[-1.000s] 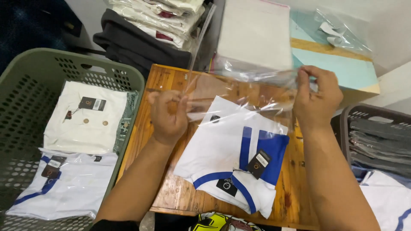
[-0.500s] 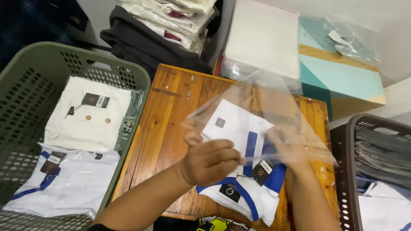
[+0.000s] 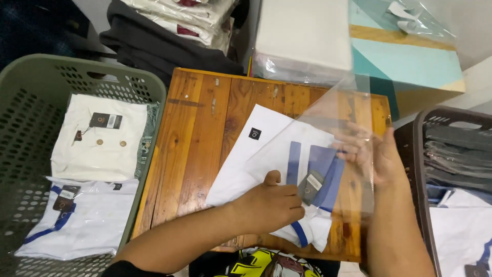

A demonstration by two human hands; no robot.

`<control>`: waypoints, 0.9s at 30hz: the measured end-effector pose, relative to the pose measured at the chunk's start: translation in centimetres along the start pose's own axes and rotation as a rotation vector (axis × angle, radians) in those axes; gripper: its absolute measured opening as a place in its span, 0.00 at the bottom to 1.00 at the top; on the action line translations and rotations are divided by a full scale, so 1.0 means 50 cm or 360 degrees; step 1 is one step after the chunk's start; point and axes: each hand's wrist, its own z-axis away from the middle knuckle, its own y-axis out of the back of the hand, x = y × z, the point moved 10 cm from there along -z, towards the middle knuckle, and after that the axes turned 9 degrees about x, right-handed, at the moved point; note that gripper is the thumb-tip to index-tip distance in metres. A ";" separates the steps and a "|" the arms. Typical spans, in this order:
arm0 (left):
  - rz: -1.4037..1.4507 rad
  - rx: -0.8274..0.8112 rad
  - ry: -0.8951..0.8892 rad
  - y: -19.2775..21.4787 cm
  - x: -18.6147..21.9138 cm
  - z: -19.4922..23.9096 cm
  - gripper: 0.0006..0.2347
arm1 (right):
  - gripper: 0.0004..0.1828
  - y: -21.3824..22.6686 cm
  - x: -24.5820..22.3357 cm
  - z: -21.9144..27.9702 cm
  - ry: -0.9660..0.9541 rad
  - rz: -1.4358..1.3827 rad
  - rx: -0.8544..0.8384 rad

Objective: Folding a shirt and placing it into a plastic packaging bag on a wooden table.

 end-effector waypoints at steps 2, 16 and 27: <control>0.0037 -0.0143 -0.0035 -0.031 0.004 0.016 0.12 | 0.43 0.014 -0.007 -0.044 -0.0102 0.0056 0.0210; 0.0603 -0.0230 0.0813 0.060 -0.211 0.006 0.27 | 0.28 -0.145 -0.137 -0.148 0.0460 0.0175 0.0250; 0.2085 -0.0111 0.1882 -0.065 -0.291 0.116 0.35 | 0.33 -0.295 -0.162 -0.015 0.0326 -0.0916 -0.1540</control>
